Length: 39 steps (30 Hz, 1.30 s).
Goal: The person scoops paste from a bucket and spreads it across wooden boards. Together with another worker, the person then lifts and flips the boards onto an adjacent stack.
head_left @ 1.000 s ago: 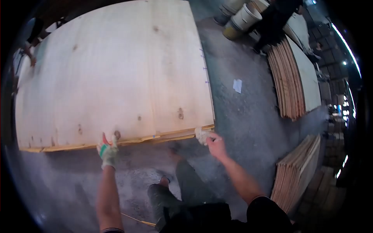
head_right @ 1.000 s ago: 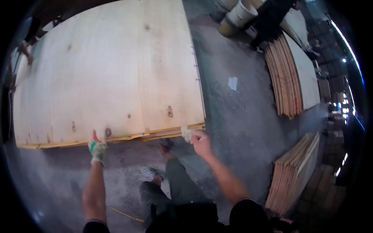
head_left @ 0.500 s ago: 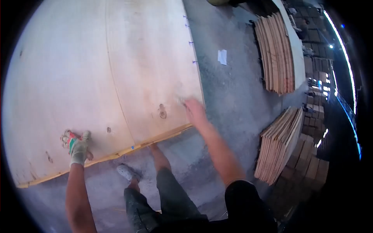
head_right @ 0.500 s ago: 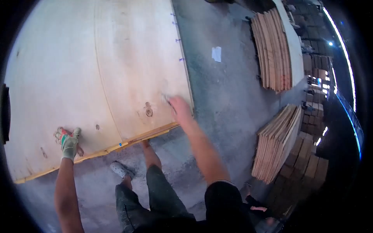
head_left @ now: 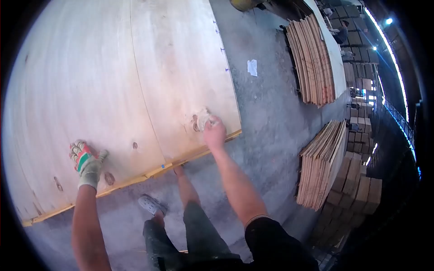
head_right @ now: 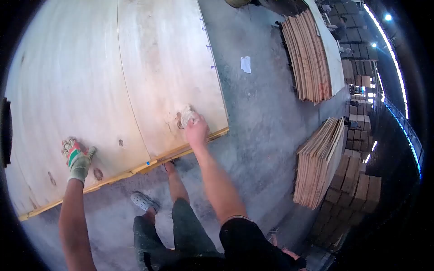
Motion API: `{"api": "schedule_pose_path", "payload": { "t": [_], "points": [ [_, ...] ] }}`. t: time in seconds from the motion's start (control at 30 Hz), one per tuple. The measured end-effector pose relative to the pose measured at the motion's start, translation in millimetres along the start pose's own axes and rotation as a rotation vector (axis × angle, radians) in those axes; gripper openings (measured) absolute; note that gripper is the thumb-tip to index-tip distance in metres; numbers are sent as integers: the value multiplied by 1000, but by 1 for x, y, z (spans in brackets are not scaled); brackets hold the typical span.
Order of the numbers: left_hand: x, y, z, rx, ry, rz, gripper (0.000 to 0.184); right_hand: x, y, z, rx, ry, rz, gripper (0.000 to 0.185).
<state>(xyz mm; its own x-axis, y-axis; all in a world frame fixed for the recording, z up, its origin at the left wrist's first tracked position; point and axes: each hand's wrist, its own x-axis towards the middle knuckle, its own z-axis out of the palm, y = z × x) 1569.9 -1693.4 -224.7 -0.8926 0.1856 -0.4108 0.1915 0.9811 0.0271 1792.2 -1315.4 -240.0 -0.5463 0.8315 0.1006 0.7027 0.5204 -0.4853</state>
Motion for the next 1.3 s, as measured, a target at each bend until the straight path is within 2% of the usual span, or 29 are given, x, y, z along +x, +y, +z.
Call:
{"api": "schedule_pose_path", "payload": {
  "t": [0.03, 0.1, 0.13, 0.2, 0.23, 0.3, 0.33, 0.4, 0.43, 0.47, 0.53, 0.6, 0.63, 0.7, 0.73, 0.8, 0.83, 0.9, 0.93, 0.97, 1.0, 1.03, 1.07, 1.1, 1.13, 1.2, 1.23, 1.3],
  "points": [
    [1, 4, -4, -24, -6, -49, 103, -10, -1, 1, 0, 2, 3, 20],
    [5, -2, 2, -10, 15, -31, 103, -44, -5, -15, -62, -285, -405, 23],
    [0, -4, 2, 10, 40, 10, 102, -58, -8, -19, -69, -292, -396, 23],
    [-5, 0, -11, -35, -7, -44, 105, -63, -17, -11, 217, -386, -98, 23],
    [-3, 3, -15, -78, -61, -94, 108, -60, -15, -17, 217, -370, -103, 23],
    [1, 0, -5, -56, -61, -83, 107, -49, -7, -30, 349, -112, 220, 20],
    [1, -1, 1, -57, -27, -70, 107, -35, 4, -46, 343, -117, 213, 20],
    [5, -6, 11, -22, 20, -30, 107, -5, 16, -86, -122, -389, -77, 20],
    [6, -9, 15, -14, 20, -34, 107, 7, 42, -60, -116, -394, -75, 20],
    [7, -10, 16, -9, 25, -14, 107, 26, 89, -18, -196, -379, 91, 22],
    [7, -10, 18, 5, 25, 18, 107, 55, 100, 5, -275, -363, 272, 25],
    [8, -11, 21, -6, 58, 23, 107, 77, 45, -21, 20, -200, -209, 32],
    [6, -12, 25, 3, 42, 34, 107, 66, 61, -30, 13, -206, -190, 32],
    [8, -13, 28, -20, 70, 14, 107, 41, 87, -60, 114, -547, -496, 37],
    [7, -13, 26, -21, 66, 17, 107, 18, 86, -64, 110, -549, -493, 37],
    [10, -8, 6, 61, -61, 10, 105, -35, 67, -70, 116, -437, -393, 35],
    [15, -4, -9, 54, -45, 4, 105, -45, 53, -67, 122, -427, -408, 35],
    [37, -4, -41, 134, 113, 300, 104, -49, 12, -50, 261, -548, -58, 28],
    [65, -3, -53, 138, 141, 282, 104, -41, -12, -39, 445, -501, 68, 21],
    [92, -4, -63, 37, 130, 79, 106, -15, -51, -43, 462, -513, 48, 21],
    [112, -11, -70, -65, 115, -125, 108, 23, -94, -52, 215, -632, -24, 19],
    [123, -15, -76, -66, 126, -150, 108, 58, -125, -42, 122, -653, -35, 18],
    [133, -14, -80, -67, -3, -206, 110, 94, -155, -33, 28, -674, -49, 18],
    [145, -14, -81, -72, -138, -257, 113, 123, -179, -7, 373, -625, 54, 17],
    [151, -20, -68, -42, -99, -238, 119, 151, -202, 19, 720, -568, 139, 16],
    [160, -29, -45, -44, -64, -227, 120, 216, -244, 96, 1350, -510, 250, 16],
    [163, -34, -44, -33, -43, -190, 121, 242, -247, 140, 1003, -500, 294, 17],
    [160, -11, -74, -84, -112, -285, 121, 284, -261, 205, 315, -437, 322, 20]
  ]
}}
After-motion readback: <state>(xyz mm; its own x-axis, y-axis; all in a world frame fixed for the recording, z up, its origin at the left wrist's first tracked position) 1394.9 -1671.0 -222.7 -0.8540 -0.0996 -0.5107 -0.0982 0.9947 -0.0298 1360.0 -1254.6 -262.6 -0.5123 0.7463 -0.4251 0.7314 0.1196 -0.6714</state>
